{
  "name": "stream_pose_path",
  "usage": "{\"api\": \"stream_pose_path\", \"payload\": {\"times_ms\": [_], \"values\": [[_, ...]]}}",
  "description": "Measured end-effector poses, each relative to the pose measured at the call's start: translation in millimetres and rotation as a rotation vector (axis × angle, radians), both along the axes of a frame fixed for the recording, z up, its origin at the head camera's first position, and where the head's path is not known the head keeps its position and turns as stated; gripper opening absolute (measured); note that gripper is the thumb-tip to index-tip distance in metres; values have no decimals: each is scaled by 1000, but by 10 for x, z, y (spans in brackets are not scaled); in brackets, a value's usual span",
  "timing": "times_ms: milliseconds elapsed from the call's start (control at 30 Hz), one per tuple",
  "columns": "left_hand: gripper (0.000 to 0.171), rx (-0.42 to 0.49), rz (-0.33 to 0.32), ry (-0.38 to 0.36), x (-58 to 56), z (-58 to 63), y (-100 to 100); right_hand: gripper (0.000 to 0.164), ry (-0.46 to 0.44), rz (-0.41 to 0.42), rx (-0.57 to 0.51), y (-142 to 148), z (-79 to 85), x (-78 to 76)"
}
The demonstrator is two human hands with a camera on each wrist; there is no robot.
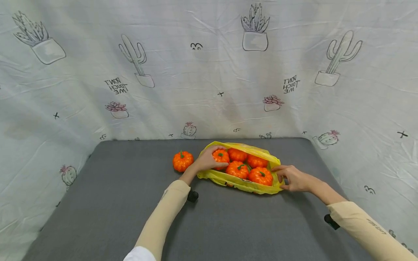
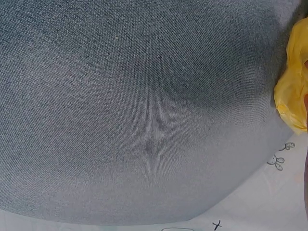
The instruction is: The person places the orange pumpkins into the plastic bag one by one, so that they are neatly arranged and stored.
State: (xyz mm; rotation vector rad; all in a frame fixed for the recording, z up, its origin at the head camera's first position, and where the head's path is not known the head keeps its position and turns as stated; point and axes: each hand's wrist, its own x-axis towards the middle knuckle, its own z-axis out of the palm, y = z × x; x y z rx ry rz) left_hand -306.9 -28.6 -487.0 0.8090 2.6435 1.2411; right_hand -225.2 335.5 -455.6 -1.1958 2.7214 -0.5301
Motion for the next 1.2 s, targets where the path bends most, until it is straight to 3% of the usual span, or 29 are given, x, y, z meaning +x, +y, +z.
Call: {"api": "stream_pose_path", "payload": {"times_ms": [100, 267, 433, 633, 833, 967, 1200], "values": [[66, -23, 10, -6, -27, 4, 22, 25, -5, 4, -4, -20, -11, 9], [65, 13, 38, -106, -16, 31, 10, 25, -5, 7, -18, -36, -15, 17], [60, 9, -8, -99, -46, 64, -36, 25, 4, -2, -19, -32, -8, 9], [64, -58, -69, -82, -91, 67, -92, 25, -6, -4, -14, -17, -30, 8], [54, 56, 25, -150, -84, 21, -110, 24, 2, 6, -12, -46, -70, 8], [47, 100, 61, -126, -76, 8, -104, 23, 10, 11, -17, -59, -80, 8], [69, -30, 34, -82, -61, 40, -134, 24, 5, 12, -19, -52, -92, 4]]}}
